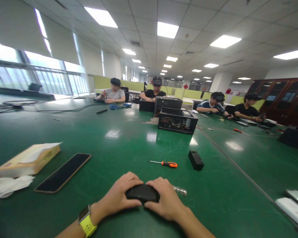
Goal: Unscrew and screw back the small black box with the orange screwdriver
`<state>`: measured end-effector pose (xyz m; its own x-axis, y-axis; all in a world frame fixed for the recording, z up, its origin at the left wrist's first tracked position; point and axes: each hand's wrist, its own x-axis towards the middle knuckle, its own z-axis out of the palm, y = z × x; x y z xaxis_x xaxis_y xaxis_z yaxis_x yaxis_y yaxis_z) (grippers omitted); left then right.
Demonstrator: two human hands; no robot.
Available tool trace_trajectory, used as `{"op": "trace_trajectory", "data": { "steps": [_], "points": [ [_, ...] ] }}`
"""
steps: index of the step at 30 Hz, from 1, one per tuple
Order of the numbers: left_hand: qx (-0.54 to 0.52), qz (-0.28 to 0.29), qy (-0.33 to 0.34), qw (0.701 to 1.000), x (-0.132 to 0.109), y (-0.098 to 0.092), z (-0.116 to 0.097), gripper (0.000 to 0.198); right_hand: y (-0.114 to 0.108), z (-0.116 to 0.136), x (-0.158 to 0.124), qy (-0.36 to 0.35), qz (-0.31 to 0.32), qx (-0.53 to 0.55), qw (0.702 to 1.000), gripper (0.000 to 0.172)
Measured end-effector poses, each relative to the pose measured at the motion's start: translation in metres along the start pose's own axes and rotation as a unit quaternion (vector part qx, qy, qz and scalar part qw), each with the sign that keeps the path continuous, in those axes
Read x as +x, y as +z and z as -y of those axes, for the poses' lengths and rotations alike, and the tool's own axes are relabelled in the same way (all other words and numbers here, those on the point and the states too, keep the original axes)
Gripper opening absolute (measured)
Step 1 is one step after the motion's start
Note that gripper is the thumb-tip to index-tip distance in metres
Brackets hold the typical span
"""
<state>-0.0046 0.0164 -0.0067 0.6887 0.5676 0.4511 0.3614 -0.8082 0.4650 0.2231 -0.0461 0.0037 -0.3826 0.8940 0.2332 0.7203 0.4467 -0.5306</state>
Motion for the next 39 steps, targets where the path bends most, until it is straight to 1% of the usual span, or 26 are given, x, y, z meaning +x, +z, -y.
{"op": "trace_trajectory", "data": {
  "steps": [1, 3, 4, 5, 6, 7, 8, 10, 13, 16, 19, 21, 23, 27, 30, 32, 34, 39],
  "points": [
    [0.007, 0.005, -0.009, 1.0, 0.001, 0.0, -0.001, 0.045, -0.002, 0.001, 0.0, -0.005, 0.008, 0.004, 1.0, 0.059],
    [0.01, 0.005, -0.021, 1.0, 0.002, 0.0, -0.002, 0.044, -0.014, -0.006, -0.001, -0.013, 0.001, 0.017, 1.0, 0.063],
    [0.007, 0.006, -0.023, 1.0, 0.002, 0.0, -0.003, 0.043, -0.021, -0.013, -0.002, -0.009, -0.014, 0.022, 1.0, 0.061],
    [0.002, 0.006, -0.025, 1.0, 0.002, 0.0, -0.004, 0.043, -0.03, -0.021, -0.005, 0.005, -0.034, 0.022, 0.999, 0.052],
    [-0.005, 0.006, -0.028, 1.0, 0.002, 0.0, -0.005, 0.041, -0.038, -0.029, -0.008, 0.027, -0.057, 0.015, 0.998, 0.041],
    [-0.014, 0.004, -0.033, 0.999, 0.001, 0.0, -0.007, 0.038, -0.045, -0.039, -0.011, 0.054, -0.069, 0.005, 0.996, 0.034],
    [-0.024, 0.001, -0.037, 0.999, 0.0, 0.0, -0.008, 0.036, -0.051, -0.047, -0.016, 0.075, -0.073, -0.001, 0.995, 0.03],
    [-0.046, -0.013, -0.049, 0.998, -0.003, 0.001, -0.011, 0.036, -0.057, -0.062, -0.026, 0.103, -0.067, -0.004, 0.992, 0.028],
    [-0.067, -0.031, -0.067, 0.995, -0.009, 0.002, -0.015, 0.036, -0.053, -0.074, -0.039, 0.125, -0.061, -0.001, 0.99, 0.029],
    [-0.073, -0.042, -0.077, 0.994, -0.012, 0.001, -0.017, 0.033, -0.043, -0.075, -0.046, 0.133, -0.076, -0.003, 0.988, 0.028],
    [-0.062, -0.046, -0.081, 0.994, -0.013, 0.0, -0.015, 0.034, -0.035, -0.075, -0.048, 0.138, -0.102, -0.001, 0.985, 0.027],
    [-0.061, -0.048, -0.085, 0.993, -0.013, -0.001, -0.013, 0.038, -0.03, -0.077, -0.049, 0.148, -0.132, 0.002, 0.98, 0.034],
    [-0.061, -0.05, -0.085, 0.993, -0.014, -0.003, -0.011, 0.04, -0.025, -0.082, -0.05, 0.167, -0.177, 0.0, 0.97, 0.04],
    [-0.059, -0.057, -0.079, 0.993, -0.015, -0.007, -0.008, 0.037, -0.018, -0.1, -0.046, 0.209, -0.279, -0.019, 0.937, 0.047],
    [-0.059, -0.061, -0.076, 0.994, -0.015, -0.008, -0.008, 0.037, -0.018, -0.113, -0.036, 0.231, -0.318, -0.029, 0.919, 0.055],
    [-0.059, -0.063, -0.075, 0.993, -0.016, -0.009, -0.008, 0.035, -0.018, -0.12, -0.028, 0.237, -0.318, -0.03, 0.917, 0.057],
    [-0.059, -0.062, -0.075, 0.994, -0.017, -0.009, -0.008, 0.033, -0.018, -0.125, -0.019, 0.24, -0.302, -0.028, 0.922, 0.055],
    [-0.051, -0.057, -0.073, 0.994, -0.021, -0.014, -0.004, 0.033, -0.015, -0.128, 0.003, 0.246, -0.248, -0.036, 0.936, 0.042]
  ]
}}
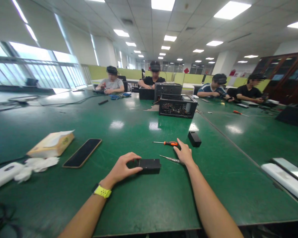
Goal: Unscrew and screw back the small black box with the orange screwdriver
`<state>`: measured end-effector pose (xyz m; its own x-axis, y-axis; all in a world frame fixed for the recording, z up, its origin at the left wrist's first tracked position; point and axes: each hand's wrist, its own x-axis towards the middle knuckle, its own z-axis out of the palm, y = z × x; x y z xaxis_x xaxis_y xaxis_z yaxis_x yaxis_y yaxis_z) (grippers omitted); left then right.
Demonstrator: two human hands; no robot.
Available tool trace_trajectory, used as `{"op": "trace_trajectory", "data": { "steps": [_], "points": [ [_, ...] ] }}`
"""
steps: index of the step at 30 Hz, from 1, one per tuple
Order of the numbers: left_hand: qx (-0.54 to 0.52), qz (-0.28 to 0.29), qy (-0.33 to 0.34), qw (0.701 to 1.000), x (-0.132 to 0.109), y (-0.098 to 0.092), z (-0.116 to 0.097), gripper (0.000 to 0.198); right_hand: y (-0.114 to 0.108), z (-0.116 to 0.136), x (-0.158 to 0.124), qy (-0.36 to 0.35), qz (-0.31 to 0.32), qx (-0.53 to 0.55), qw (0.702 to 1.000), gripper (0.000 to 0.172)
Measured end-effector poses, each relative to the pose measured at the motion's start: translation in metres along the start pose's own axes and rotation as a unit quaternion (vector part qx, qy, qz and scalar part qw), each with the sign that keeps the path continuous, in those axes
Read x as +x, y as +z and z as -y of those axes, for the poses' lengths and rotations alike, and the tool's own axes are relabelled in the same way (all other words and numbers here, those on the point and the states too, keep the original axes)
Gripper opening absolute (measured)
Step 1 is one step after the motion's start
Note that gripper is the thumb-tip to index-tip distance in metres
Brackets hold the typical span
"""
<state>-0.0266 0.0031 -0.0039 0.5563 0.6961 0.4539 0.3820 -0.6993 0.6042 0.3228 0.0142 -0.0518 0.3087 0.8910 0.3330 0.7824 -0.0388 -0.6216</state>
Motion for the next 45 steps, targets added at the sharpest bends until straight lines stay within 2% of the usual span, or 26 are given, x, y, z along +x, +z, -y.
{"op": "trace_trajectory", "data": {
  "steps": [3, 7, 10, 13, 17, 22, 27, 29, 31, 35, 40, 45],
  "points": [
    [0.01, -0.004, 0.006, 1.0, 0.0, -0.001, 0.0, 0.034, 0.003, 0.005, 0.003, -0.007, 0.021, 0.001, 1.0, 0.032],
    [0.019, -0.001, 0.023, 1.0, 0.002, 0.001, -0.002, 0.025, 0.002, 0.007, 0.003, 0.004, 0.026, 0.043, 0.999, 0.03],
    [0.021, 0.0, 0.026, 0.999, 0.003, 0.003, -0.004, 0.03, 0.001, 0.005, 0.004, 0.032, 0.015, 0.112, 0.993, 0.03],
    [0.018, -0.001, 0.021, 1.0, 0.003, 0.004, -0.004, 0.03, -0.003, 0.004, 0.006, 0.078, -0.021, 0.211, 0.974, 0.031],
    [0.009, 0.001, 0.02, 1.0, 0.004, 0.005, -0.004, 0.027, -0.016, 0.007, 0.009, 0.146, -0.093, 0.369, 0.913, 0.032],
    [-0.003, 0.005, 0.023, 1.0, 0.003, 0.008, -0.005, 0.025, -0.034, 0.022, 0.01, 0.164, -0.13, 0.561, 0.801, 0.032],
    [-0.016, 0.01, 0.028, 0.999, 0.003, 0.012, -0.009, 0.025, -0.047, 0.045, 0.005, 0.158, -0.112, 0.683, 0.704, 0.026],
    [-0.022, 0.014, 0.03, 0.999, 0.003, 0.014, -0.01, 0.026, -0.054, 0.055, 0.002, 0.154, -0.091, 0.713, 0.678, 0.021],
    [-0.029, 0.017, 0.03, 0.999, 0.004, 0.017, -0.011, 0.027, -0.061, 0.068, 0.0, 0.145, -0.069, 0.733, 0.661, 0.031],
    [-0.042, 0.02, 0.027, 0.999, 0.005, 0.02, -0.013, 0.028, -0.065, 0.106, 0.003, 0.124, -0.026, 0.746, 0.654, 0.039],
    [-0.051, 0.018, 0.023, 0.998, 0.007, 0.021, -0.015, 0.028, -0.056, 0.156, 0.008, 0.103, 0.039, 0.731, 0.674, 0.036],
    [-0.055, 0.012, 0.021, 0.998, 0.007, 0.021, -0.015, 0.027, -0.05, 0.173, 0.001, 0.088, 0.064, 0.707, 0.699, 0.037]
  ]
}}
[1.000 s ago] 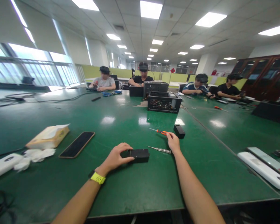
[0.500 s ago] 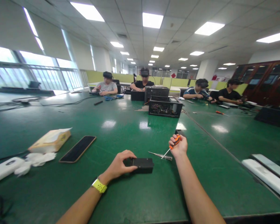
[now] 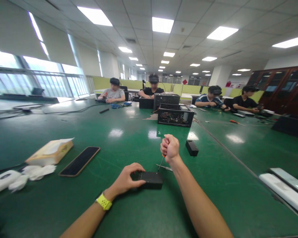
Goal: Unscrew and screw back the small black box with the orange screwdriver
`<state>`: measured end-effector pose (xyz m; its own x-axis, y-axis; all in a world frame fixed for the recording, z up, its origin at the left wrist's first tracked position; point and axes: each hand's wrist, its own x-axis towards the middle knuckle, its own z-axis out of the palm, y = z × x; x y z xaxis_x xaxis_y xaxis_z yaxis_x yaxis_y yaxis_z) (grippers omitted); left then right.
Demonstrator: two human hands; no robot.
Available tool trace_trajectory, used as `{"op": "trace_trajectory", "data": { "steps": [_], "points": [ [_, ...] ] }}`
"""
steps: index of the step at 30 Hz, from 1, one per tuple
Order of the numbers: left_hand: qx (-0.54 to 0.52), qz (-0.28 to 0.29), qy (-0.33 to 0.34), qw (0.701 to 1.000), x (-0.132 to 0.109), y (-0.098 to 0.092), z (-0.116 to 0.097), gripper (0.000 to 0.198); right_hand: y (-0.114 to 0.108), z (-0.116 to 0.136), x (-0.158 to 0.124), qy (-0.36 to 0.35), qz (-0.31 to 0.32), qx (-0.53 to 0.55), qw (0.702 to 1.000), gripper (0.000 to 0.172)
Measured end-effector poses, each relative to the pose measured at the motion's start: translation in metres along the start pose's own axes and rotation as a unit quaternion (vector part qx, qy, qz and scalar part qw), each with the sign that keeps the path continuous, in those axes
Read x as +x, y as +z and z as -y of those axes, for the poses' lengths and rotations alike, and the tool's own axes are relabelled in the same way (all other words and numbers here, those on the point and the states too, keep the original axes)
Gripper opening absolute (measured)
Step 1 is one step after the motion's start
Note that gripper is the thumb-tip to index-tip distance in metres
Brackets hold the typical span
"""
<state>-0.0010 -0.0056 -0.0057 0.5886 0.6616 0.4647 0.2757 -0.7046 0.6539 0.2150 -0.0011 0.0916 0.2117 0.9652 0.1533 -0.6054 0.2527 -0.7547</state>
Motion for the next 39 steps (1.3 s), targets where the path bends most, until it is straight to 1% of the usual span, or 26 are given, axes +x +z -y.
{"op": "trace_trajectory", "data": {
  "steps": [6, 13, 20, 30, 39],
  "points": [
    [0.001, 0.0, -0.001, 1.0, 0.0, 0.0, 0.001, 0.027, -0.004, -0.003, -0.008, -0.011, 0.008, -0.02, 1.0, 0.039],
    [-0.001, 0.002, -0.004, 1.0, 0.001, 0.001, 0.001, 0.026, 0.0, -0.004, -0.011, -0.03, 0.016, -0.021, 0.999, 0.039],
    [-0.004, 0.008, -0.008, 1.0, 0.0, 0.0, 0.002, 0.027, 0.0, -0.008, -0.01, -0.036, 0.019, -0.03, 0.999, 0.04],
    [0.001, 0.009, -0.01, 1.0, 0.002, -0.002, -0.002, 0.026, 0.002, -0.006, -0.011, -0.043, 0.035, -0.046, 0.997, 0.041],
    [-0.004, 0.012, -0.015, 1.0, 0.003, -0.001, -0.003, 0.026, 0.001, -0.011, -0.007, -0.032, 0.041, -0.08, 0.995, 0.041]
  ]
}}
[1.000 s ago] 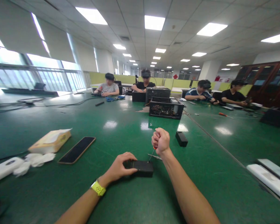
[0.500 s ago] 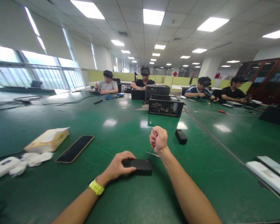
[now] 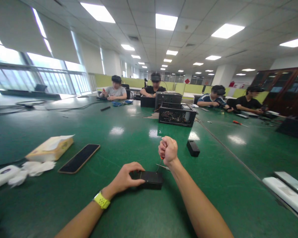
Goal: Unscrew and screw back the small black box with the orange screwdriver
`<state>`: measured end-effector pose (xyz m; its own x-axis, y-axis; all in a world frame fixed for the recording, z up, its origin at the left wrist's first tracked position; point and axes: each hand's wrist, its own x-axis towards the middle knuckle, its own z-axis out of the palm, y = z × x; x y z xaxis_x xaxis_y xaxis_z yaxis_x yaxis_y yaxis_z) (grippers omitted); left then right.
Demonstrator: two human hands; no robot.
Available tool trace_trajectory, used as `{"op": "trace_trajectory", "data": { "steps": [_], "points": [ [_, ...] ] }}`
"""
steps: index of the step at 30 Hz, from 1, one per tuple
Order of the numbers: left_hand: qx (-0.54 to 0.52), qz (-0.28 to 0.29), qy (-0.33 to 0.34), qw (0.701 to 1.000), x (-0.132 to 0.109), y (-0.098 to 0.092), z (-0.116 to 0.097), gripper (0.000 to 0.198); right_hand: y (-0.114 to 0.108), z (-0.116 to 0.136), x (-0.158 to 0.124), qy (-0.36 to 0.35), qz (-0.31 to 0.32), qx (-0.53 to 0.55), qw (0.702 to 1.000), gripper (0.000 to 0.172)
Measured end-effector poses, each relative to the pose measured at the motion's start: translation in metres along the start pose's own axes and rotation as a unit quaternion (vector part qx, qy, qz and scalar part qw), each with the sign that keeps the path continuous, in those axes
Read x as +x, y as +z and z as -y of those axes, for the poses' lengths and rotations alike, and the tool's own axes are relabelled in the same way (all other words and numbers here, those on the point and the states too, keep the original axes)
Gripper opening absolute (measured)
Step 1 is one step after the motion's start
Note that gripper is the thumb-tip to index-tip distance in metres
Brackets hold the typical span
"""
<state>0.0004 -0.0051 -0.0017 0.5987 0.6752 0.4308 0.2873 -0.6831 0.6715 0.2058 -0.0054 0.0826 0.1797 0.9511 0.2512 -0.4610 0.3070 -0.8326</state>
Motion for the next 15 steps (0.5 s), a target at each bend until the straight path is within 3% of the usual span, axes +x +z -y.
{"op": "trace_trajectory", "data": {
  "steps": [9, 15],
  "points": [
    [0.008, 0.003, -0.006, 1.0, 0.0, -0.001, 0.001, 0.027, 0.013, -0.005, 0.003, -0.008, 0.081, -0.156, 0.984, 0.039],
    [0.031, 0.021, 0.004, 0.999, 0.006, -0.006, 0.004, 0.035, 0.004, 0.011, 0.01, -0.068, 0.126, -0.364, 0.92, 0.04]
  ]
}}
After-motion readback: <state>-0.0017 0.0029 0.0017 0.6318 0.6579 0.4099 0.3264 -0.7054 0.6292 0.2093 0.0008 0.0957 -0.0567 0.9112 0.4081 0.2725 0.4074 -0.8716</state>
